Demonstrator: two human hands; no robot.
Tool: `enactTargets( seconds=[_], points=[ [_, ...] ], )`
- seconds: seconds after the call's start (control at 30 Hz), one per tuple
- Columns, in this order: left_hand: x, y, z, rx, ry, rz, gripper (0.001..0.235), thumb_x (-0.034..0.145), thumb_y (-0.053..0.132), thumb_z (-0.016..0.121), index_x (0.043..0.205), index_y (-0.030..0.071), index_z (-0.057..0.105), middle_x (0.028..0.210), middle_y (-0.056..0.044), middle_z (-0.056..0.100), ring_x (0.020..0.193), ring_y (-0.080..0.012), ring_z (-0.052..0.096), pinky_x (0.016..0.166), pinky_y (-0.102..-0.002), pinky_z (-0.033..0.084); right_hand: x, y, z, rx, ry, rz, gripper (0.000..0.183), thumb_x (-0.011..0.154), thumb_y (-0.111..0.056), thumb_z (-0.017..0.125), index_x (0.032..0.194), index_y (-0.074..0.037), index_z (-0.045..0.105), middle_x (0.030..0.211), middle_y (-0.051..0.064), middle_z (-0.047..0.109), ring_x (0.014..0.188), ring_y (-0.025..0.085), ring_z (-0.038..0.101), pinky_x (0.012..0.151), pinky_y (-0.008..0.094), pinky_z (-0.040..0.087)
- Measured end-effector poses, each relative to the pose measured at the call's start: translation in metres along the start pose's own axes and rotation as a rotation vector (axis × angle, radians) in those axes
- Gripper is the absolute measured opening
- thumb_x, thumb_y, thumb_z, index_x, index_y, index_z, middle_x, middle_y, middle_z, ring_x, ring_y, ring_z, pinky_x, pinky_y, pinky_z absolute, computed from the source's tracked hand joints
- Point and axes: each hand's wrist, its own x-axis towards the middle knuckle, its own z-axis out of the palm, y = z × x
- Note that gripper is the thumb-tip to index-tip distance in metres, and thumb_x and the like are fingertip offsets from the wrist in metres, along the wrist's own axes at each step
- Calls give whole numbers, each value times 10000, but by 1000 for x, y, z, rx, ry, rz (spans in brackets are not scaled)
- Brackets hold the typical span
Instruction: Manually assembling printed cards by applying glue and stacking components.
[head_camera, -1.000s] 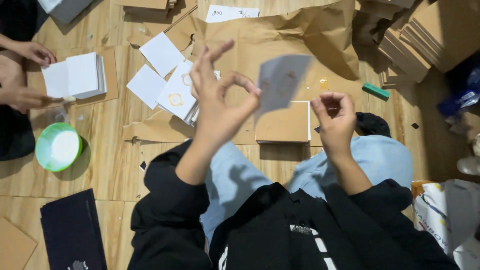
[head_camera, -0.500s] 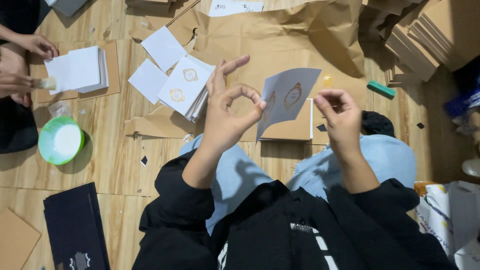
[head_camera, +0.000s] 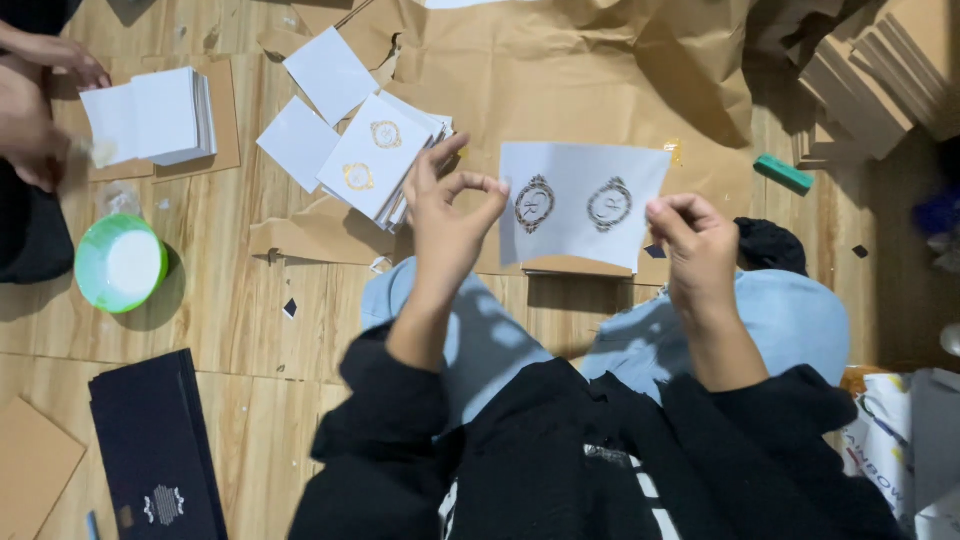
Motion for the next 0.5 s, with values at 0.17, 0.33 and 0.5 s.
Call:
enactTargets(
  seconds=[0.17,0.33,0.5],
  points=[
    [-9,-86,61,64,191,-383,534,603,270,791,1091,269,574,1382,-75,259,1263,-425,231,1011,-574,177,13,63,-35,-83,65,104,120,821,-87,733,782,-34,633,594,50,501,499,86,453,485,197,366],
    [-10,-141,94,156,-123,-592,278,703,338,692,836,94,690,1350,7,366,1209,-347,234,967,-556,168,17,106,-55,-180,132,283,125,766,-109,684,724,-43,586,511,33,450,404,97,439,416,200,309],
    [-3,-143,97,177,-134,-612,269,752,321,670,851,71,684,1356,-21,333,1271,-361,144,966,-602,110,25,118,-50,-233,124,333,130,741,-133,698,715,-57,596,523,42,480,431,97,466,415,195,343]
  ],
)
